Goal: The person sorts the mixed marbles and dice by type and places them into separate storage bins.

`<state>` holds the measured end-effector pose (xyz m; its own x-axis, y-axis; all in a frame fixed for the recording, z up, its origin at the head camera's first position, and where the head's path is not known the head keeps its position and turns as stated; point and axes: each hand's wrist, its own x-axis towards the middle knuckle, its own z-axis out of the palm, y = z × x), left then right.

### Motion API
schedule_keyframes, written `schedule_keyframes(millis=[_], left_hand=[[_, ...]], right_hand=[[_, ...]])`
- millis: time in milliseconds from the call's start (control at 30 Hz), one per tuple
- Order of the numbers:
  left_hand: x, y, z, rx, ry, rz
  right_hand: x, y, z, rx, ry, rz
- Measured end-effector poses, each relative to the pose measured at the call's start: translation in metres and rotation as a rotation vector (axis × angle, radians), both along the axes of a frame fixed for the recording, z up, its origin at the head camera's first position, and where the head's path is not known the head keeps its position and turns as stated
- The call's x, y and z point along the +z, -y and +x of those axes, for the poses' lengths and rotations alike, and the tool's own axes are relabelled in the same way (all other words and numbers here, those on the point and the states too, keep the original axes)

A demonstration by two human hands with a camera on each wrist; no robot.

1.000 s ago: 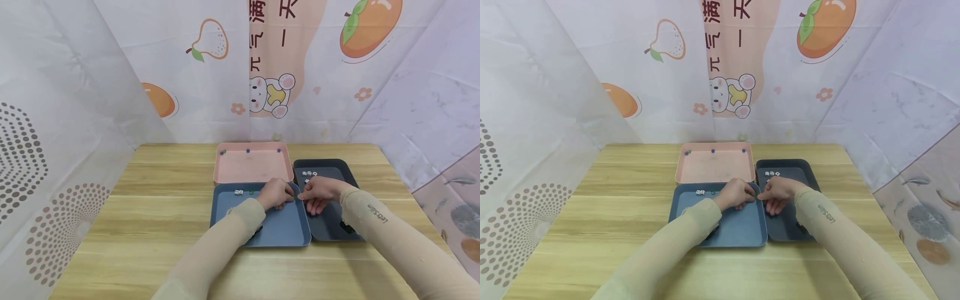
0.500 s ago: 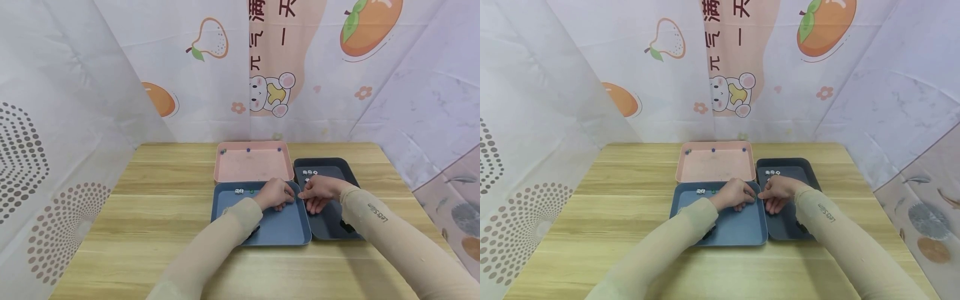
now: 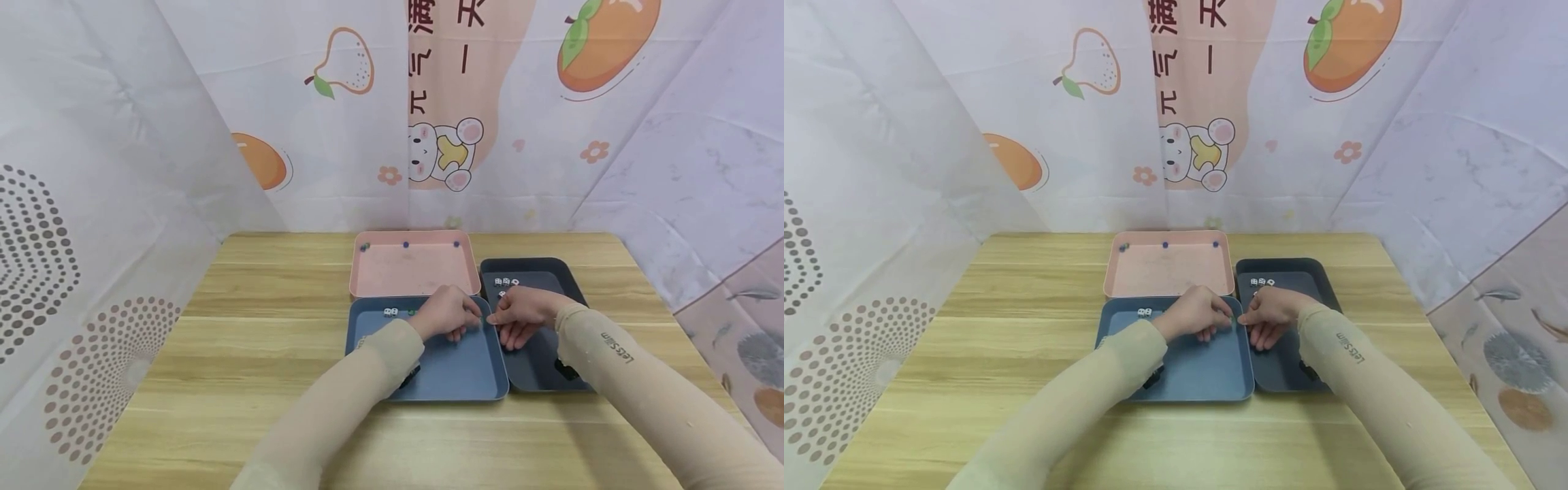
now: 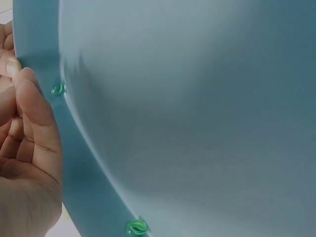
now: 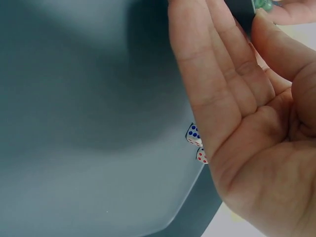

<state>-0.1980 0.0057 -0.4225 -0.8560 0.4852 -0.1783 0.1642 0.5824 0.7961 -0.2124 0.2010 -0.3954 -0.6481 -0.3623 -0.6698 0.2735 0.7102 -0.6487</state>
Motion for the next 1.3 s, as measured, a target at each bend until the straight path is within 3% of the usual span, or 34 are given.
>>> schedule_keyframes(millis=[333,800,1300], left_hand=[[0.009,0.008,-0.006,0.050,0.029,0.063],[0.030,0.033,-0.019,0.124,-0.029,0.176],[0.041,0.056,-0.035,0.199,-0.031,0.177]], right_hand=[[0.000,0.000,0.001,-0.009,-0.005,-0.008],[-0.001,-0.001,0.000,-0.012,0.008,-0.011],[0.000,-0.001,0.002,-0.003,-0.026,-0.009]])
